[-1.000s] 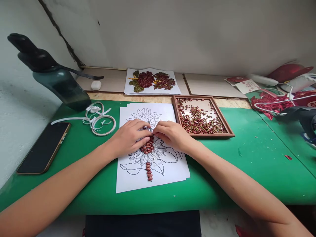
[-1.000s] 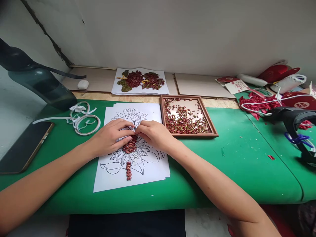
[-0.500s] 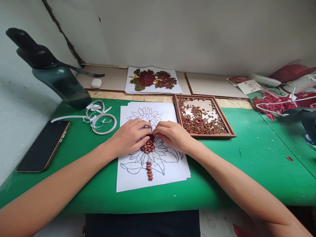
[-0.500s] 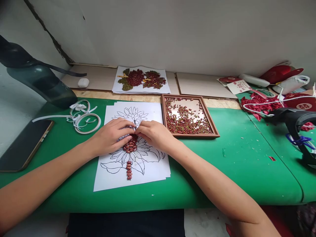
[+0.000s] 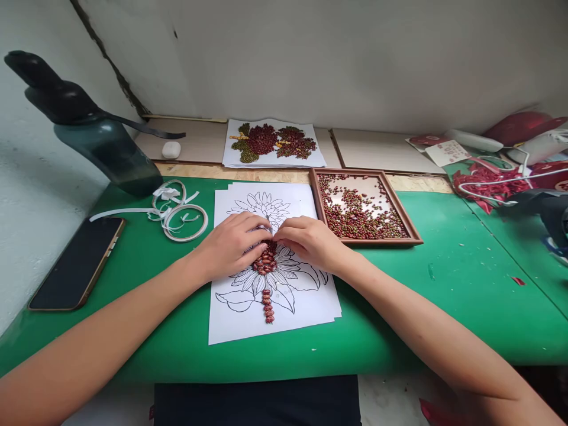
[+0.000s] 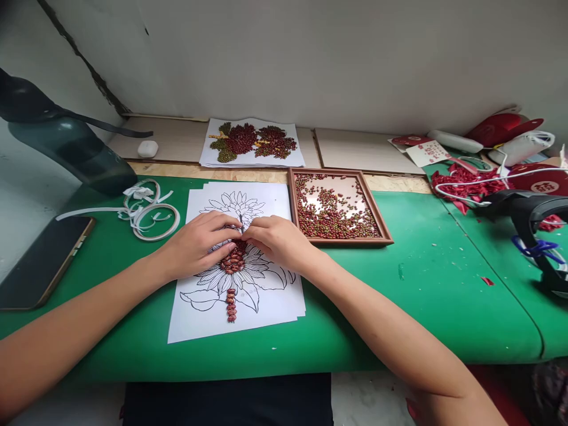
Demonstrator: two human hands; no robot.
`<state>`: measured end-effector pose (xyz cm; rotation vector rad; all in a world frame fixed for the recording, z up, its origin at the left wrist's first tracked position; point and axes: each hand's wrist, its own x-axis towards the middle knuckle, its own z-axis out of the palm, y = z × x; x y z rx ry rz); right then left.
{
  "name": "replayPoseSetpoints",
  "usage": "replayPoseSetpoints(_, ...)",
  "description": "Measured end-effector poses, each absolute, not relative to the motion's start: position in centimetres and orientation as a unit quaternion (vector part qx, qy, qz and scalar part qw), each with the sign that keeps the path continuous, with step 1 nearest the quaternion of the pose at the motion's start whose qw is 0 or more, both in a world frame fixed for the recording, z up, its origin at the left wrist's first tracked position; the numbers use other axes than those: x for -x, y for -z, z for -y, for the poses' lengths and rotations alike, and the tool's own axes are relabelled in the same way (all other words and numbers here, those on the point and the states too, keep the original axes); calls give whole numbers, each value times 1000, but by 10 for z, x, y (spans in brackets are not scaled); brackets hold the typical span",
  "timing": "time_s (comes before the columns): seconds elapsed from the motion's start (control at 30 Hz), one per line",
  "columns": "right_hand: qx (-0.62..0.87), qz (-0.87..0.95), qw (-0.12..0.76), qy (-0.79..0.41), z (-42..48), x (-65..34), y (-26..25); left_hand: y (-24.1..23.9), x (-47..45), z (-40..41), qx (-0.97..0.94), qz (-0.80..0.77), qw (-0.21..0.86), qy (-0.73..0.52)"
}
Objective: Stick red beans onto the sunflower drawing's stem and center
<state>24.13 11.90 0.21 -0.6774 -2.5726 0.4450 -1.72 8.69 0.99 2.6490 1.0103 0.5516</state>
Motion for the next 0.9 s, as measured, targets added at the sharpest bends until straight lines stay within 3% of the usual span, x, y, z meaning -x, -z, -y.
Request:
replayPoseSetpoints(0.27,257,900,321,-147,-118,-242,-1,-10,17,-86,-920,-333,132,-161)
replayPoseSetpoints(0.9,297,899,286,-145,-118,-243,1,-12,16,-85,-917,-338,138,-159)
